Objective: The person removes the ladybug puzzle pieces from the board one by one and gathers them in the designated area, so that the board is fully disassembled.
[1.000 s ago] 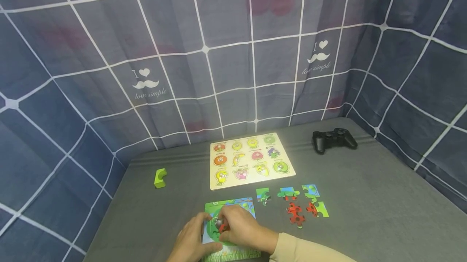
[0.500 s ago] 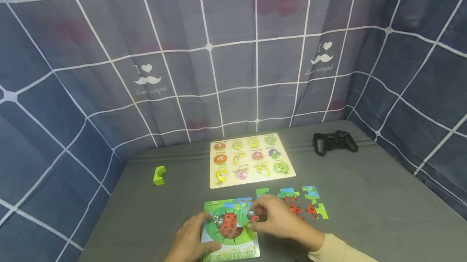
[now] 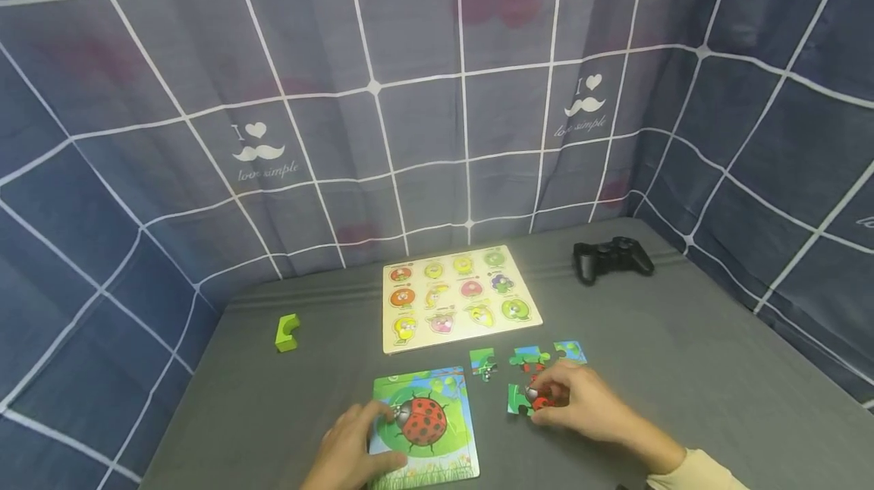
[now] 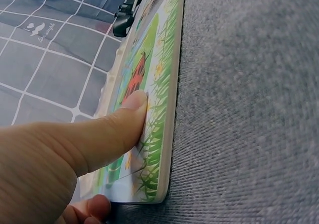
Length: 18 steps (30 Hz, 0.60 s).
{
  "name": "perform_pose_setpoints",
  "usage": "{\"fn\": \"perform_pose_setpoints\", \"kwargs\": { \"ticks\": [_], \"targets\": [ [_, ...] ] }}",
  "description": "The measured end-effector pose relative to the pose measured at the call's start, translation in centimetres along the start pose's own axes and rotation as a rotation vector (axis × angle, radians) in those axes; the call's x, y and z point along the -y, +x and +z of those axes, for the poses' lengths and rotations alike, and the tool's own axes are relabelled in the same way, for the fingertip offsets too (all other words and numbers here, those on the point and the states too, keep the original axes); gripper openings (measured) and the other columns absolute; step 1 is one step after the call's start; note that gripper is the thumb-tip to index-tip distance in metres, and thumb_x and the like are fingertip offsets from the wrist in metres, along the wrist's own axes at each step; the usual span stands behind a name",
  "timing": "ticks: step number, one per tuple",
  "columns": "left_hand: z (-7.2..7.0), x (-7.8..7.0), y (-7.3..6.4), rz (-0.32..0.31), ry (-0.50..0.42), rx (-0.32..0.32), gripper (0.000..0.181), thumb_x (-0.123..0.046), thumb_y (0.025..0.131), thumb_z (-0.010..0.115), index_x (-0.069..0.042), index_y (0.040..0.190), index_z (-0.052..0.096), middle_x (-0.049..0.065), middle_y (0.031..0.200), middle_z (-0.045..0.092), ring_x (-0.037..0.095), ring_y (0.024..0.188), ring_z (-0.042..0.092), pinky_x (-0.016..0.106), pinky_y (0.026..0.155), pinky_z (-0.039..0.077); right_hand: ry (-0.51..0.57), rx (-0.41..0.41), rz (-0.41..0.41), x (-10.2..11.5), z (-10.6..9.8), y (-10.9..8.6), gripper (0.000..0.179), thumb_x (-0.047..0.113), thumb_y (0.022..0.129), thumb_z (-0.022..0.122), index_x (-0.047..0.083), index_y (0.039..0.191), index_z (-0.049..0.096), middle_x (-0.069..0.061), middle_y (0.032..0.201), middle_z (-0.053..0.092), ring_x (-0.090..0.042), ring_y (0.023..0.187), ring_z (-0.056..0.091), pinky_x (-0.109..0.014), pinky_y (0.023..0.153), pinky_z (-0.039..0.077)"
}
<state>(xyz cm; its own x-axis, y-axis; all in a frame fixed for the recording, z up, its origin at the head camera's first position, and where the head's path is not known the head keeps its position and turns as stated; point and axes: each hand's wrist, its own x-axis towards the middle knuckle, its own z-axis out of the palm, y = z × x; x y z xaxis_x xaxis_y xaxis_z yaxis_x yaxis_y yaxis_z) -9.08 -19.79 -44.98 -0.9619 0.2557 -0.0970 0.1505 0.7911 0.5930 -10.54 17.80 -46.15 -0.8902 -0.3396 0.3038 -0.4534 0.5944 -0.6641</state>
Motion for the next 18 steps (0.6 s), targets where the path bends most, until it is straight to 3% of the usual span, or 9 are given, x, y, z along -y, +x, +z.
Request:
{"fn": "perform_pose_setpoints", "kwargs": {
  "ticks": [6, 18],
  "targets": [
    [0.1, 0.1, 0.1, -0.007, 0.017, -0.004, 0.05, -0.045, 0.068, 0.086, -0.027, 0.105, 0.059, 0.0, 0.085, 0.048, 0.017, 0.08, 0.042, 0.033, 0.068, 0.034, -0.027, 0.06, -0.1, 0.2, 1.6, 1.1, 0.027, 0.033, 0.071, 0.086, 0.021, 0.09, 0.071, 0.013, 0.071, 0.05, 0.004, 0.069, 0.043, -0.015, 0.062, 0.036],
    [0.4, 0.0, 0.0, 0.006, 0.035, -0.059, 0.051, -0.045, 0.067, 0.087, -0.024, 0.103, 0.059, -0.003, 0.082, 0.047, 0.01, 0.076, 0.04, 0.031, 0.067, 0.032, -0.062, 0.128, -0.043, 0.8, 2.5, 2.2, 0.032, 0.037, 0.073, 0.084, 0.019, 0.098, 0.075, 0.013, 0.076, 0.048, 0.003, 0.071, 0.039, -0.017, 0.062, 0.033]
  ]
}}
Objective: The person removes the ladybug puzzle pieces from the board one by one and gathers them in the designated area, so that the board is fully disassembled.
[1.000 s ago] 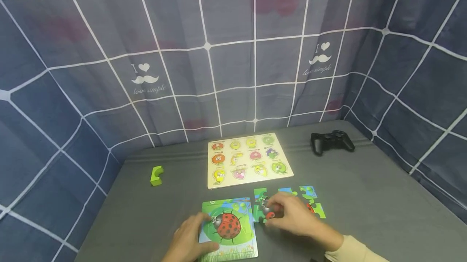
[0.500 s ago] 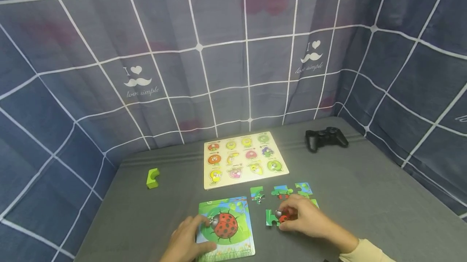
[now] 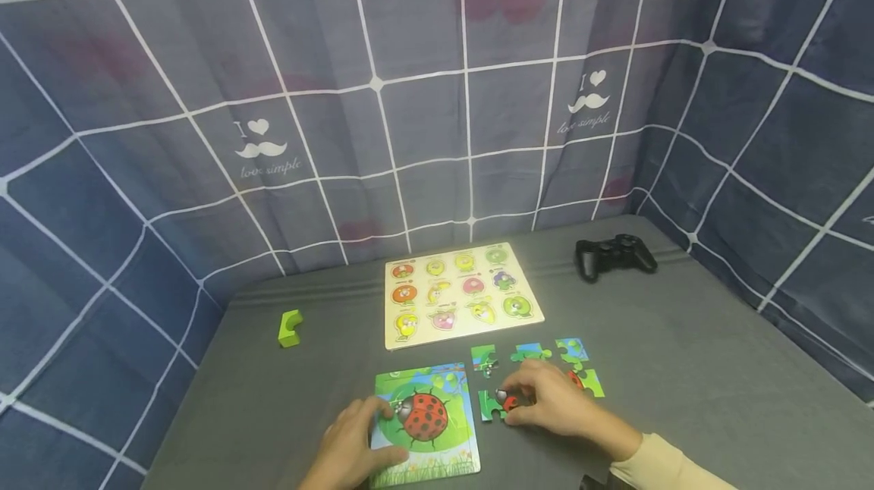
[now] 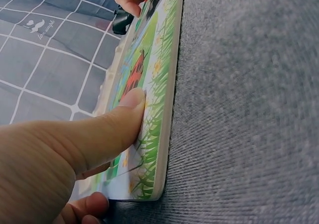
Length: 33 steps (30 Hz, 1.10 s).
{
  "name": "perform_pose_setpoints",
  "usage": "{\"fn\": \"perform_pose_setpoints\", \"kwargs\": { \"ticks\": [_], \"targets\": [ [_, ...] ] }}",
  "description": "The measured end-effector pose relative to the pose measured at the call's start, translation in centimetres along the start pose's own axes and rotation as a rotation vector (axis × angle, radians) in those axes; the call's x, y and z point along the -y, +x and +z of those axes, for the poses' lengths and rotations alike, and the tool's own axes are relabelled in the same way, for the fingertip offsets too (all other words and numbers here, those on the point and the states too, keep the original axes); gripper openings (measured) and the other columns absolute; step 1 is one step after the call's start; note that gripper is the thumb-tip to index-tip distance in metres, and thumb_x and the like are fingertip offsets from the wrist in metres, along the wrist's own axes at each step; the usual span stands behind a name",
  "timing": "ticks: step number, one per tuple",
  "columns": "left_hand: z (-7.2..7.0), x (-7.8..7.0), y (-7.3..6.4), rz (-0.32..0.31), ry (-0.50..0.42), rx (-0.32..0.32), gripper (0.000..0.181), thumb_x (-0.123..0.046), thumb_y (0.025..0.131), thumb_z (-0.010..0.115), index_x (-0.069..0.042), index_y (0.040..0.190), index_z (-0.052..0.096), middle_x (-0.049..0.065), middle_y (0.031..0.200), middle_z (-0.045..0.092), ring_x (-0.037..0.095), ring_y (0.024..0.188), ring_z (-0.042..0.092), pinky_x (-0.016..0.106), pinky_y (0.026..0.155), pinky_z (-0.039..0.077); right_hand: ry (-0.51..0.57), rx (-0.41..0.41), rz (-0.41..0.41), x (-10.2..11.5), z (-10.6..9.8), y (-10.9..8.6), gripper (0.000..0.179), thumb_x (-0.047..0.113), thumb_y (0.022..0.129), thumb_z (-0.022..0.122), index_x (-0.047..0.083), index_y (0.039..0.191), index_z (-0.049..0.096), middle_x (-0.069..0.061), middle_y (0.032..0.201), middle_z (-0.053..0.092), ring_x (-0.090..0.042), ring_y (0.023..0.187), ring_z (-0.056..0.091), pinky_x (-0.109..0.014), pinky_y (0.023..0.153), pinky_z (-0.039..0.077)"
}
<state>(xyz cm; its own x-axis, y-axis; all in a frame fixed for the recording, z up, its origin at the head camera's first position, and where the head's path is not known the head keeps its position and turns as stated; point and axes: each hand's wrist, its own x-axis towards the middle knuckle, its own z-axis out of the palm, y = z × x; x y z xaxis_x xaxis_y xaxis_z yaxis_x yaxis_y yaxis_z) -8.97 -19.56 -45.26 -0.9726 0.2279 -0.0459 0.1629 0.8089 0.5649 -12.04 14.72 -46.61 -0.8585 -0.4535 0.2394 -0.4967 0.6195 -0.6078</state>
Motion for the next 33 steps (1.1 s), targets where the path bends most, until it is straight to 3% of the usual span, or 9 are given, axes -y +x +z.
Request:
{"fn": "perform_pose_setpoints", "kwargs": {
  "ticks": [9, 16, 33],
  "targets": [
    [-0.13, -0.25, -0.13, 0.001, 0.002, -0.046, 0.052, -0.045, 0.065, 0.088, -0.022, 0.102, 0.059, -0.005, 0.079, 0.045, 0.006, 0.072, 0.037, 0.026, 0.065, 0.03, -0.035, -0.001, -0.01, 0.09, 0.02, 0.54, 0.032, 0.036, 0.072, 0.085, 0.019, 0.098, 0.076, 0.014, 0.076, 0.049, 0.003, 0.072, 0.039, -0.017, 0.063, 0.033],
    [-0.22, -0.21, -0.21, -0.021, -0.016, -0.005, 0.052, -0.045, 0.067, 0.087, -0.021, 0.104, 0.059, -0.003, 0.08, 0.046, 0.01, 0.073, 0.038, 0.026, 0.064, 0.03, -0.031, 0.019, 0.004, 0.01, 0.25, 0.37, 0.033, 0.038, 0.073, 0.084, 0.02, 0.1, 0.077, 0.015, 0.077, 0.05, 0.003, 0.072, 0.037, -0.017, 0.063, 0.033],
    [-0.13, -0.17, -0.17, -0.022, -0.003, -0.006, 0.052, -0.044, 0.066, 0.088, -0.022, 0.102, 0.058, -0.003, 0.081, 0.046, 0.009, 0.074, 0.038, 0.03, 0.067, 0.031, -0.062, 0.014, -0.02, -0.01, 0.08, 0.16, 0.04, 0.04, 0.074, 0.083, 0.016, 0.105, 0.075, 0.014, 0.074, 0.044, 0.004, 0.071, 0.036, -0.016, 0.062, 0.032]
  ]
}}
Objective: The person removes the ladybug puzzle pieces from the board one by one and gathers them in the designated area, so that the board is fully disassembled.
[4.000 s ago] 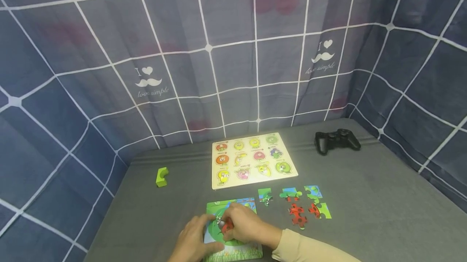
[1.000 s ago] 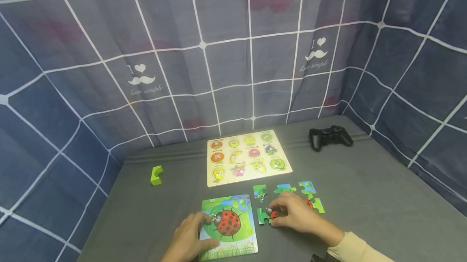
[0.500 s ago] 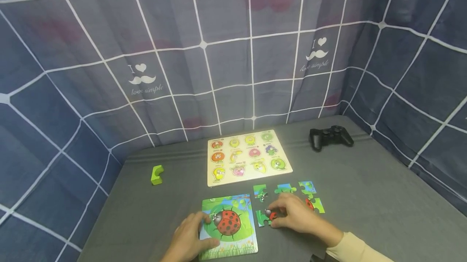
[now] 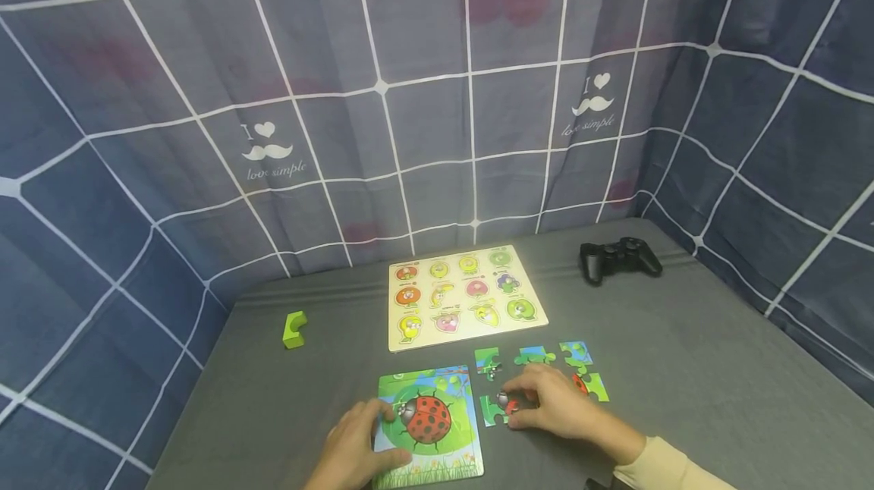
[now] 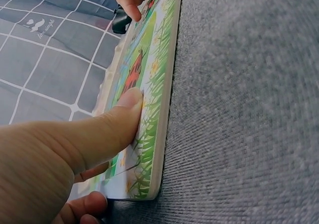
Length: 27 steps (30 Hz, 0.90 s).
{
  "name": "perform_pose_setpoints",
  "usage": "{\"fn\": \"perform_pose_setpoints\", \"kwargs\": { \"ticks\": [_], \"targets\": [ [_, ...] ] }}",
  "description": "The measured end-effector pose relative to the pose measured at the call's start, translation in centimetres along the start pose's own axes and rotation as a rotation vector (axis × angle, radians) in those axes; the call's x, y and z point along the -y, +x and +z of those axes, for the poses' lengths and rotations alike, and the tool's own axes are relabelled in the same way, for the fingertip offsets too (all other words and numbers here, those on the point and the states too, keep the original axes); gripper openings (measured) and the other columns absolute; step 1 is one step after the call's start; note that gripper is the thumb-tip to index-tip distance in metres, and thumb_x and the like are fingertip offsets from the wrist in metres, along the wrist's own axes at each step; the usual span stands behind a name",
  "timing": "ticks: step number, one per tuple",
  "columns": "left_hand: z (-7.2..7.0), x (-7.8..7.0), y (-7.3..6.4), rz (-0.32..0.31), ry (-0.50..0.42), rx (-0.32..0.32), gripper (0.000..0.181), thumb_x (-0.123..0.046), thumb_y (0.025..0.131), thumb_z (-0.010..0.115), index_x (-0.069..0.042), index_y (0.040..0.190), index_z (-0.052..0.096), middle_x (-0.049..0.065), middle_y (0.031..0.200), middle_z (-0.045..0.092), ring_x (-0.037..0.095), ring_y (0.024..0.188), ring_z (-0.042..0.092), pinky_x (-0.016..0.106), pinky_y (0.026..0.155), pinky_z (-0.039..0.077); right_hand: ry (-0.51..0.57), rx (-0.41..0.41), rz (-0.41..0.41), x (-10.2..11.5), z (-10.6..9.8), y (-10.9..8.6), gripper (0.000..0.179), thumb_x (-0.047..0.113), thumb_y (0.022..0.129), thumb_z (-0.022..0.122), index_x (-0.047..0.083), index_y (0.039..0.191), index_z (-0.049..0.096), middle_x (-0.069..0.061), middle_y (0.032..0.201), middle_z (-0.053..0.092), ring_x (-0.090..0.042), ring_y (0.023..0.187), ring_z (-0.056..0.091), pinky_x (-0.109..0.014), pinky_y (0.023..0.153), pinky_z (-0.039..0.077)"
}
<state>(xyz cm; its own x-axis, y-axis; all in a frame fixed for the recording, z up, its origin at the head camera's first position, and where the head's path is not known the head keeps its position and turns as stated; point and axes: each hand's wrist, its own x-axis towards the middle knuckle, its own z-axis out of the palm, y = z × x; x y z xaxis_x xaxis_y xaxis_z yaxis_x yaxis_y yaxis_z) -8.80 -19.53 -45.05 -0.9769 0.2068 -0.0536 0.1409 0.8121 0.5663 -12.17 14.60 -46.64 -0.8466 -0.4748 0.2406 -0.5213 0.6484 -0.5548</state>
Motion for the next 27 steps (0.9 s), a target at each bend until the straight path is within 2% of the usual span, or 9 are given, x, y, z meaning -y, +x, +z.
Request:
{"fn": "perform_pose_setpoints", "kwargs": {
  "ticks": [9, 14, 27],
  "targets": [
    [-0.1, 0.01, 0.14, -0.024, -0.015, 0.042, 0.052, -0.046, 0.067, 0.086, -0.021, 0.104, 0.058, -0.002, 0.082, 0.047, 0.012, 0.075, 0.039, 0.03, 0.066, 0.031, -0.02, 0.038, 0.021, 0.29, 0.0, 0.19, 0.042, 0.038, 0.073, 0.084, 0.015, 0.107, 0.075, 0.015, 0.077, 0.047, 0.003, 0.073, 0.038, -0.017, 0.063, 0.033],
    [-0.07, 0.05, 0.15, -0.02, -0.005, 0.03, 0.051, -0.044, 0.068, 0.087, -0.021, 0.104, 0.058, -0.002, 0.081, 0.046, 0.011, 0.074, 0.038, 0.029, 0.066, 0.031, -0.049, 0.04, 0.049, 0.56, 0.11, 0.35, 0.041, 0.039, 0.073, 0.083, 0.018, 0.106, 0.075, 0.016, 0.079, 0.048, 0.002, 0.074, 0.038, -0.018, 0.061, 0.032],
    [0.01, 0.28, 0.13, -0.014, 0.005, 0.024, 0.052, -0.046, 0.067, 0.086, -0.022, 0.103, 0.057, -0.003, 0.081, 0.046, 0.01, 0.073, 0.038, 0.029, 0.065, 0.03, -0.046, 0.031, 0.037, 0.48, 0.13, 0.58, 0.039, 0.036, 0.075, 0.083, 0.015, 0.106, 0.076, 0.015, 0.076, 0.047, 0.003, 0.072, 0.037, -0.017, 0.061, 0.032]
  ]
}}
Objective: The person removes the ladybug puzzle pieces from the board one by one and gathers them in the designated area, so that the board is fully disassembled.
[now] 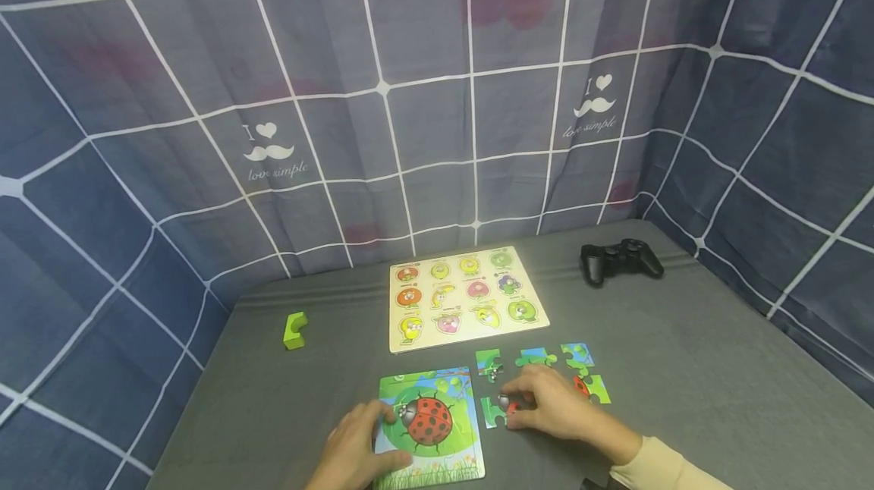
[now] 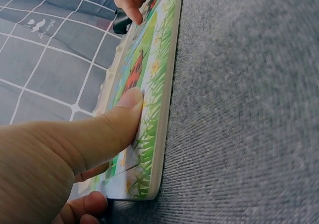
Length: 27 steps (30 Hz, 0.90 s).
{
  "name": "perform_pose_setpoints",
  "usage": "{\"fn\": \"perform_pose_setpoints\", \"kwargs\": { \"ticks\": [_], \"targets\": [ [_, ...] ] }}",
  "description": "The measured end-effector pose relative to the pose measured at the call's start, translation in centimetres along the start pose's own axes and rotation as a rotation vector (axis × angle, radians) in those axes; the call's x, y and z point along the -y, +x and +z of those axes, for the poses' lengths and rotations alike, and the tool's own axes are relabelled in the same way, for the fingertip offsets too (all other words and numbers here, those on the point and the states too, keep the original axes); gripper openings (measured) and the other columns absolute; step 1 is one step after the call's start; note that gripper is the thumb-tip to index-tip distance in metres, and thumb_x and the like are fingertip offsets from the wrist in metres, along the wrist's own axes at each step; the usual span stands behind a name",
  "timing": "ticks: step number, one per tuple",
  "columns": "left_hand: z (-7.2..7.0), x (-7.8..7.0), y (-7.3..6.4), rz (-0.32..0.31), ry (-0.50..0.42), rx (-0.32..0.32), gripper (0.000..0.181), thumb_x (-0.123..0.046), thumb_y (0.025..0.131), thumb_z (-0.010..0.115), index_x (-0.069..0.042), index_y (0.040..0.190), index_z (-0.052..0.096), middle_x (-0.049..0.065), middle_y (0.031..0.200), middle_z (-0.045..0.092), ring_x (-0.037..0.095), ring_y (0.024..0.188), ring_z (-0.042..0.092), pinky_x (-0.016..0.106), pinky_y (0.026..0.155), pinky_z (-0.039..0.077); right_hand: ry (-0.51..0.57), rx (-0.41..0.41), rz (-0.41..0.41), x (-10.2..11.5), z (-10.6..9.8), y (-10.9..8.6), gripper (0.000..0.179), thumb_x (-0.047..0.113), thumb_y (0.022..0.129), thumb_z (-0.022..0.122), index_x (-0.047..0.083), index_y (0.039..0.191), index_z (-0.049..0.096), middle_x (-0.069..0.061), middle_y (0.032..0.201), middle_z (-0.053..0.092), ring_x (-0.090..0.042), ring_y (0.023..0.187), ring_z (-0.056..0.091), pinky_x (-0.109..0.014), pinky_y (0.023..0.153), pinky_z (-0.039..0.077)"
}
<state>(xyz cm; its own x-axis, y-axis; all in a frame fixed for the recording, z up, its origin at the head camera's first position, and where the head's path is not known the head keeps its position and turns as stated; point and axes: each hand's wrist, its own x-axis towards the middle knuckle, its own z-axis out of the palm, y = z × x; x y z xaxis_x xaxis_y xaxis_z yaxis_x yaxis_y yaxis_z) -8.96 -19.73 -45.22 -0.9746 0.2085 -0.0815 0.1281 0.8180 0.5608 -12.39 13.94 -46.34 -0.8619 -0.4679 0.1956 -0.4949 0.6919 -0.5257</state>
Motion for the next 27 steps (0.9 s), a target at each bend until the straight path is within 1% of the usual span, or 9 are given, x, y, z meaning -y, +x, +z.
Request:
{"fn": "perform_pose_setpoints", "kwargs": {
  "ticks": [7, 14, 18, 21, 24, 27],
  "targets": [
    [0.0, -0.1, -0.1, 0.003, -0.005, -0.003, 0.052, -0.047, 0.066, 0.086, -0.022, 0.102, 0.057, -0.003, 0.081, 0.046, 0.009, 0.073, 0.038, 0.027, 0.064, 0.03, 0.002, 0.022, -0.011, 0.1, 0.0, 0.0, 0.04, 0.037, 0.075, 0.082, 0.014, 0.107, 0.076, 0.015, 0.076, 0.046, 0.003, 0.071, 0.036, -0.017, 0.06, 0.032],
    [0.0, -0.2, 0.0, -0.009, -0.01, 0.004, 0.052, -0.047, 0.067, 0.086, -0.022, 0.102, 0.057, -0.003, 0.081, 0.046, 0.01, 0.073, 0.038, 0.028, 0.065, 0.03, -0.007, 0.015, -0.014, 0.0, 0.0, 0.0, 0.038, 0.035, 0.076, 0.082, 0.014, 0.107, 0.076, 0.014, 0.074, 0.045, 0.003, 0.07, 0.035, -0.017, 0.059, 0.032],
    [0.0, -0.2, 0.0, -0.002, -0.002, 0.005, 0.052, -0.048, 0.066, 0.086, -0.023, 0.102, 0.057, -0.003, 0.081, 0.046, 0.01, 0.073, 0.038, 0.028, 0.065, 0.03, -0.002, 0.012, -0.007, 0.2, 0.1, 0.1, 0.039, 0.035, 0.076, 0.082, 0.014, 0.108, 0.076, 0.014, 0.073, 0.044, 0.003, 0.069, 0.035, -0.016, 0.059, 0.031],
    [0.0, 0.0, -0.1, 0.003, -0.001, 0.004, 0.052, -0.048, 0.066, 0.086, -0.023, 0.102, 0.057, -0.003, 0.081, 0.046, 0.009, 0.073, 0.038, 0.028, 0.065, 0.03, 0.033, 0.022, -0.008, 1.0, 0.3, 0.4, 0.042, 0.039, 0.079, 0.08, 0.014, 0.113, 0.074, 0.014, 0.073, 0.044, 0.003, 0.068, 0.035, -0.016, 0.06, 0.031],
    [-0.1, 0.0, -0.1, 0.0, -0.004, 0.007, 0.051, -0.046, 0.068, 0.086, -0.022, 0.102, 0.057, -0.002, 0.082, 0.046, 0.011, 0.074, 0.039, 0.029, 0.064, 0.031, 0.064, 0.045, -0.039, 2.2, 0.9, 0.9, 0.048, 0.045, 0.081, 0.077, 0.014, 0.117, 0.072, 0.012, 0.074, 0.047, 0.002, 0.071, 0.036, -0.017, 0.061, 0.032],
    [0.1, -0.4, -0.2, 0.015, 0.015, 0.016, 0.047, -0.046, 0.07, 0.084, -0.024, 0.104, 0.059, -0.002, 0.088, 0.05, 0.013, 0.08, 0.044, 0.033, 0.069, 0.037, 0.048, 0.07, -0.078, 3.4, 1.8, 1.4, 0.053, 0.051, 0.079, 0.075, 0.015, 0.119, 0.071, 0.012, 0.076, 0.048, 0.001, 0.073, 0.035, -0.017, 0.062, 0.032]
  ]
}}
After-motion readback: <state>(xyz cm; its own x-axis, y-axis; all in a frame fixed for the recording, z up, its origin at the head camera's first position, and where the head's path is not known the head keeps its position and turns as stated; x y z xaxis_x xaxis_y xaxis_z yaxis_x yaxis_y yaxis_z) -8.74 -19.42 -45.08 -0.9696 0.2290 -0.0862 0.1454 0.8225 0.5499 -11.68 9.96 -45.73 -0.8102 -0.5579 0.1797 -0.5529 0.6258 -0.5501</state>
